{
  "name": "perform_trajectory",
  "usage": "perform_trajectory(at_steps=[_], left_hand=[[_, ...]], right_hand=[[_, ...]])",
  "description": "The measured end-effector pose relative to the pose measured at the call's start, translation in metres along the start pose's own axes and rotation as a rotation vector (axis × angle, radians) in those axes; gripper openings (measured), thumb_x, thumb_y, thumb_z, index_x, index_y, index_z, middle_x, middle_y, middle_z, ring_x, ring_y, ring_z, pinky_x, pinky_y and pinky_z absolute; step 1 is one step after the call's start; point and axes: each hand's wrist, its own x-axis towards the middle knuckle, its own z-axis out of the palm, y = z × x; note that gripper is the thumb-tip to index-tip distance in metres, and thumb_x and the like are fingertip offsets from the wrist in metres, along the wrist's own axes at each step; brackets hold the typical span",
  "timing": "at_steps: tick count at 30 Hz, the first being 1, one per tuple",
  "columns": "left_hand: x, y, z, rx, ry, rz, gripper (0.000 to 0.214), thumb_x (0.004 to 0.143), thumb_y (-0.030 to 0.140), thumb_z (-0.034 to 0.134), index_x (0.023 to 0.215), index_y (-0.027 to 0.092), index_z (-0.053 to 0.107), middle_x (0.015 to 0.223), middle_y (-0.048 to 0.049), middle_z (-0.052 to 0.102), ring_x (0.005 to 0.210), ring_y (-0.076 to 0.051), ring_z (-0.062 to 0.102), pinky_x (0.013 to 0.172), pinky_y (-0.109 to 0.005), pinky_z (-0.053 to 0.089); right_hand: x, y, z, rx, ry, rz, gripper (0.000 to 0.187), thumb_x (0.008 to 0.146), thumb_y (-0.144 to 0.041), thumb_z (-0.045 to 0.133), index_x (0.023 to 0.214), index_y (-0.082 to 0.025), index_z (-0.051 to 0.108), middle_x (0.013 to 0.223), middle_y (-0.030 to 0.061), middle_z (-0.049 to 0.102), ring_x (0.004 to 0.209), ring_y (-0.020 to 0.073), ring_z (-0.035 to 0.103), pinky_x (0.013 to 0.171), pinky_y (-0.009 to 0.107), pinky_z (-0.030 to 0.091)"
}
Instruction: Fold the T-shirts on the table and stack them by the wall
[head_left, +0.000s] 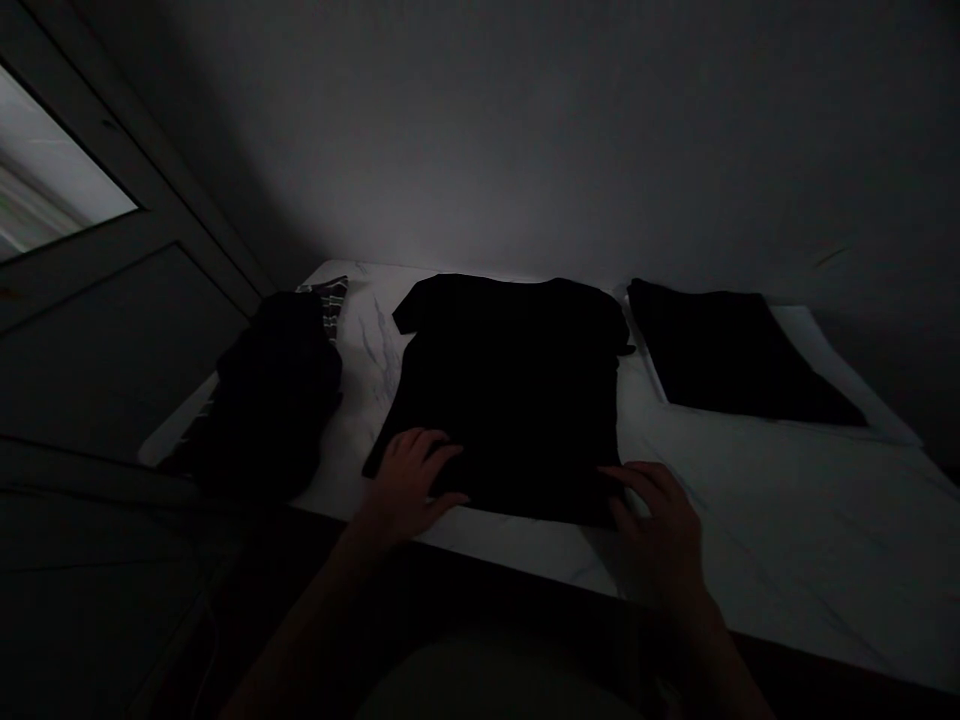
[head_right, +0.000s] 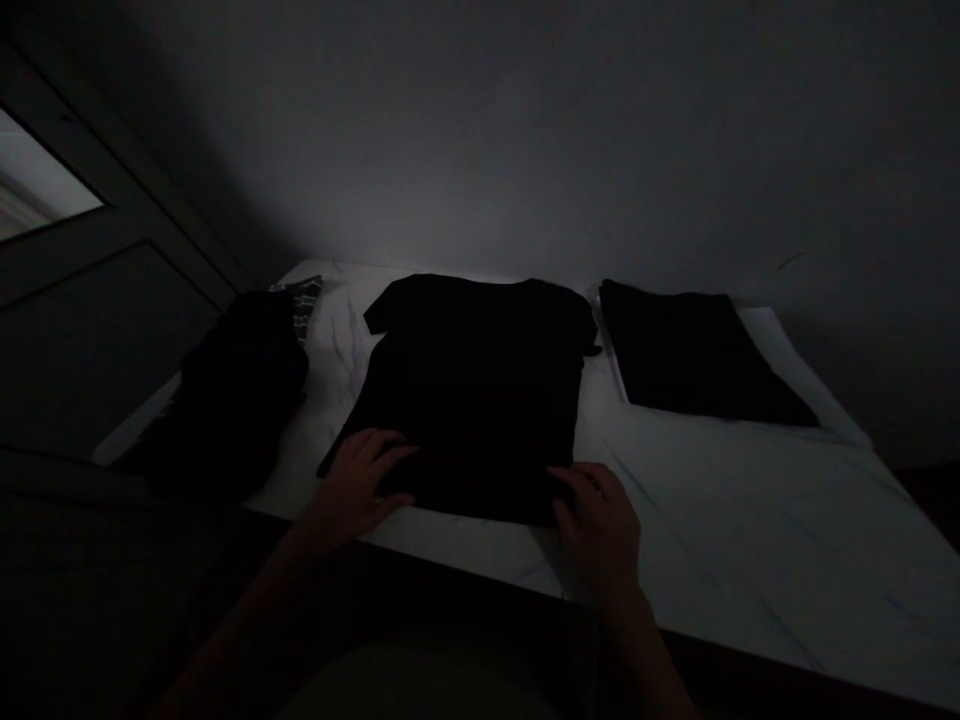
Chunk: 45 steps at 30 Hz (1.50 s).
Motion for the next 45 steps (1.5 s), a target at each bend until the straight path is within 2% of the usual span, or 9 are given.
perform_trajectory(at_steps=[4, 7, 12, 19, 22, 26, 30, 36, 45], left_hand=[[0.035, 0.064, 0.029, -0.059, -0.054, 0.007, 0.067, 0.085, 0.062, 0.063, 0.135, 0.018, 0.052, 0.134, -0.0136, 0.055, 0.125, -0.031, 0.048, 0.109, -0.051, 0.038], [0.047, 0.078, 0.045, -0.011, -0.056, -0.086, 0.049, 0.086, 0.037, 0.069, 0.129, 0.018, 0.055, 0.132, -0.0125, 0.057, 0.124, -0.029, 0.05, 0.108, -0.048, 0.04], [0.029, 0.038, 0.033, 0.132, 0.003, -0.272, 0.041, 0.081, 0.0, 0.051, 0.114, 0.021, 0.064, 0.123, -0.009, 0.062, 0.114, -0.026, 0.056, 0.097, -0.043, 0.048], [-0.019, -0.039, -0.001, 0.215, 0.219, -0.513, 0.042, 0.069, -0.006, 0.046, 0.097, 0.021, 0.062, 0.102, -0.0087, 0.064, 0.1, -0.027, 0.059, 0.087, -0.04, 0.05], [-0.031, -0.059, -0.01, 0.149, 0.324, -0.496, 0.038, 0.069, -0.003, 0.046, 0.096, 0.023, 0.057, 0.098, -0.0059, 0.062, 0.096, -0.023, 0.059, 0.084, -0.035, 0.05], [-0.039, -0.072, -0.021, 0.032, 0.421, -0.303, 0.029, 0.075, 0.004, 0.046, 0.096, 0.022, 0.054, 0.098, -0.0053, 0.061, 0.097, -0.022, 0.059, 0.087, -0.035, 0.05], [-0.051, -0.079, -0.024, -0.042, 0.367, -0.209, 0.031, 0.073, 0.003, 0.044, 0.094, 0.021, 0.056, 0.102, -0.0052, 0.061, 0.098, -0.02, 0.059, 0.087, -0.033, 0.051], [-0.07, -0.09, -0.018, -0.032, 0.136, -0.156, 0.031, 0.076, 0.004, 0.044, 0.089, 0.021, 0.067, 0.099, -0.005, 0.064, 0.091, -0.018, 0.061, 0.08, -0.03, 0.051], [-0.071, -0.094, -0.036, -0.016, 0.032, -0.055, 0.023, 0.085, 0.012, 0.048, 0.082, 0.023, 0.067, 0.093, -0.0031, 0.068, 0.086, -0.016, 0.062, 0.075, -0.029, 0.048]], right_hand=[[0.012, -0.008, -0.005, 0.03, 0.084, 0.057, 0.018, 0.087, -0.02, 0.054, 0.096, -0.022, 0.069, 0.086, 0.0024, 0.064, 0.076, 0.0175, 0.063, 0.071, 0.031, 0.05], [0.014, -0.011, -0.014, -0.012, 0.099, 0.046, 0.019, 0.087, -0.02, 0.052, 0.096, -0.021, 0.069, 0.084, 0.0024, 0.066, 0.074, 0.0173, 0.062, 0.07, 0.03, 0.049], [0.003, -0.002, -0.026, -0.085, 0.086, 0.066, 0.02, 0.086, -0.02, 0.052, 0.096, -0.021, 0.07, 0.082, 0.0031, 0.064, 0.071, 0.0175, 0.061, 0.065, 0.029, 0.047], [-0.023, 0.023, -0.016, -0.078, -0.218, 0.204, 0.033, 0.081, -0.023, 0.047, 0.104, -0.025, 0.069, 0.098, 0.0056, 0.064, 0.086, 0.0225, 0.063, 0.069, 0.034, 0.05], [-0.025, 0.024, -0.019, -0.088, -0.133, 0.226, 0.033, 0.078, -0.021, 0.047, 0.102, -0.023, 0.07, 0.096, 0.0056, 0.064, 0.084, 0.0225, 0.063, 0.068, 0.034, 0.049], [-0.026, 0.027, -0.032, -0.083, 0.024, 0.177, 0.03, 0.076, -0.02, 0.052, 0.101, -0.021, 0.07, 0.094, 0.0063, 0.063, 0.078, 0.0209, 0.062, 0.066, 0.032, 0.049], [-0.042, 0.047, -0.041, -0.063, -0.103, 0.065, 0.03, 0.08, -0.021, 0.052, 0.103, -0.025, 0.071, 0.101, 0.0079, 0.065, 0.086, 0.023, 0.065, 0.067, 0.034, 0.052], [-0.055, 0.071, -0.039, -0.064, -0.211, -0.134, 0.021, 0.087, -0.027, 0.052, 0.094, -0.027, 0.072, 0.101, 0.006, 0.069, 0.089, 0.0229, 0.066, 0.072, 0.035, 0.054], [-0.058, 0.081, -0.034, -0.035, -0.207, -0.089, 0.021, 0.085, -0.027, 0.053, 0.086, -0.026, 0.074, 0.101, 0.0068, 0.073, 0.088, 0.0229, 0.07, 0.071, 0.035, 0.058]])
